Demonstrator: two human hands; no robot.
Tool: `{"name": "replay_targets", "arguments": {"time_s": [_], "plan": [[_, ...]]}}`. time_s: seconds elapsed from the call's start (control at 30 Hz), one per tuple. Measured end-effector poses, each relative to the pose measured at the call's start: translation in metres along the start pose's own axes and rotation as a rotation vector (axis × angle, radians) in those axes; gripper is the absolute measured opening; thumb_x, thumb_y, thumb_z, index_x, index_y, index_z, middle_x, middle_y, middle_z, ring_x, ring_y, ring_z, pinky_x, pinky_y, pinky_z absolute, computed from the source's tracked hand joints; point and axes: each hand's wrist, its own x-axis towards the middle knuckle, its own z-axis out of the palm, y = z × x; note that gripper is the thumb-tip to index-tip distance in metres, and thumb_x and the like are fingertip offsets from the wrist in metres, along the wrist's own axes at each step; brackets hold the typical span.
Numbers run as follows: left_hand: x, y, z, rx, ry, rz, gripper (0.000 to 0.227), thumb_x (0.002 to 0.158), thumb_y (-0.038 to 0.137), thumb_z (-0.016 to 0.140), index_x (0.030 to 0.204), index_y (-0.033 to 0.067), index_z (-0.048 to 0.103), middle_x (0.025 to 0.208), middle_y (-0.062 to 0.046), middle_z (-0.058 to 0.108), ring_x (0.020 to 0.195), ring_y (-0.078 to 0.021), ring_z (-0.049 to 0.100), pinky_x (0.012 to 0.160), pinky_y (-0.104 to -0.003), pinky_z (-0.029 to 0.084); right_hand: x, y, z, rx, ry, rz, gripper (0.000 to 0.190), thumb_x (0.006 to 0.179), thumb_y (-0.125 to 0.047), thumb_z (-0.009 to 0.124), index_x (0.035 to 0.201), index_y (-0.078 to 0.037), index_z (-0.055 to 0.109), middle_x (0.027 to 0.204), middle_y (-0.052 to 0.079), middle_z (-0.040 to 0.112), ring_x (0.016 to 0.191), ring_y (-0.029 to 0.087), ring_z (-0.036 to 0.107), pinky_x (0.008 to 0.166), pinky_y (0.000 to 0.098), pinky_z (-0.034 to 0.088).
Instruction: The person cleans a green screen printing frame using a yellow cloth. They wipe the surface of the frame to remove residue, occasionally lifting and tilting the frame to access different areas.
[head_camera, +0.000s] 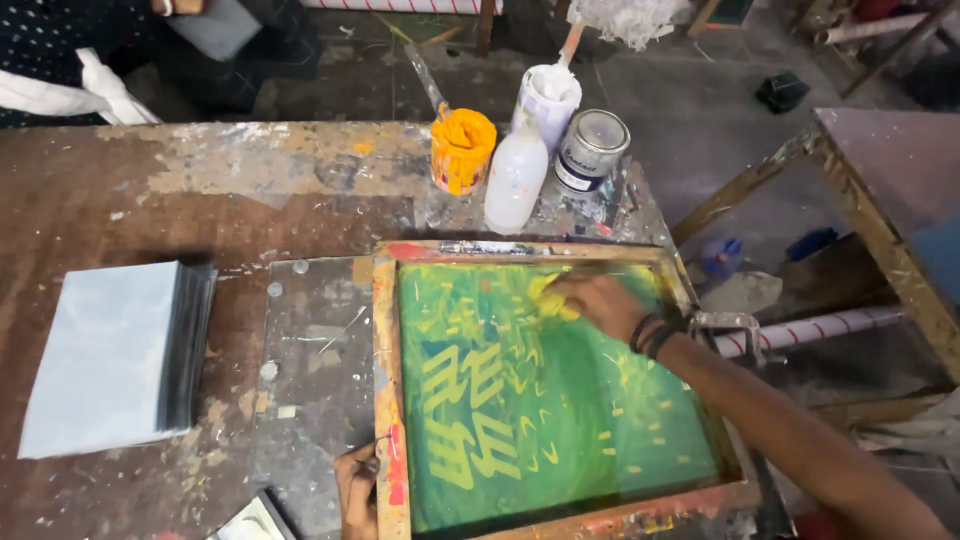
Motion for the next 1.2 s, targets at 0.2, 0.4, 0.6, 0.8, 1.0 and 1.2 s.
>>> {"name": "replay_targets", "arguments": {"time_s": [0.2,0.4,0.6,0.8,1.0,1.2], "plan": [[0.008,-0.001,-0.009,-0.249,-0.261,-0.469,0.052,0.082,0.029,0.048,0.086,-0.0157,0.075,0.057,-0.015,0.069,0.047,-0.0175,0.052,0.048,-0.028,0.037,0.031,-0.012,0.037,0.055,0.166,0.014,0.042,0.082,-0.002,0.066,0.122,-0.011,0.071,0.125,0.013,0.07,0.117,0.034,0.064,0.102,0.0439,0.051],[0.02,0.036,0.007,0.277,0.082,0.319,0.039,0.092,0.021,0.05,0.085,-0.0151,0.061,0.089,-0.028,0.067,0.076,-0.0288,0.061,0.072,-0.038,0.048,0.06,-0.059,0.049,0.189,0.098,0.004,0.037,0.089,-0.009,0.065,0.126,-0.014,0.07,0.129,0.013,0.069,0.116,0.035,0.065,0.101,0.0447,0.051],[0.015,0.012,-0.007,-0.329,-0.188,-0.433,0.052,0.078,0.03,0.047,0.088,-0.0129,0.074,0.067,-0.013,0.074,0.054,-0.0145,0.062,0.05,-0.029,0.042,0.018,0.008,0.026,0.034,0.181,0.162,0.044,0.087,-0.007,0.064,0.129,-0.019,0.071,0.125,0.013,0.072,0.106,0.034,0.069,0.093,0.0434,0.055],[0.002,-0.013,-0.008,-0.307,-0.248,-0.482,0.052,0.08,0.031,0.049,0.081,-0.0152,0.073,0.058,-0.011,0.065,0.05,-0.0137,0.05,0.047,-0.03,0.031,0.061,-0.035,0.05,0.097,0.227,0.114,0.042,0.086,-0.008,0.067,0.126,-0.019,0.072,0.116,0.012,0.075,0.096,0.031,0.073,0.087,0.0428,0.057],[0.006,-0.008,-0.014,-0.276,-0.245,-0.493,0.054,0.076,0.029,0.047,0.088,-0.0154,0.074,0.065,-0.012,0.072,0.051,-0.0149,0.055,0.047,-0.03,0.037,0.105,-0.094,0.079,0.177,0.277,-0.068,0.034,0.093,-0.009,0.065,0.125,-0.016,0.072,0.12,0.01,0.075,0.098,0.03,0.071,0.087,0.0422,0.057],[0.014,0.014,-0.01,-0.381,-0.26,-0.458,0.053,0.076,0.026,0.046,0.096,-0.0155,0.072,0.075,-0.011,0.077,0.06,-0.0146,0.065,0.053,-0.028,0.046,0.053,-0.029,0.045,0.011,0.227,-0.011,0.047,0.087,-0.003,0.06,0.132,-0.014,0.069,0.128,0.012,0.069,0.115,0.031,0.067,0.1,0.0415,0.053]]}}
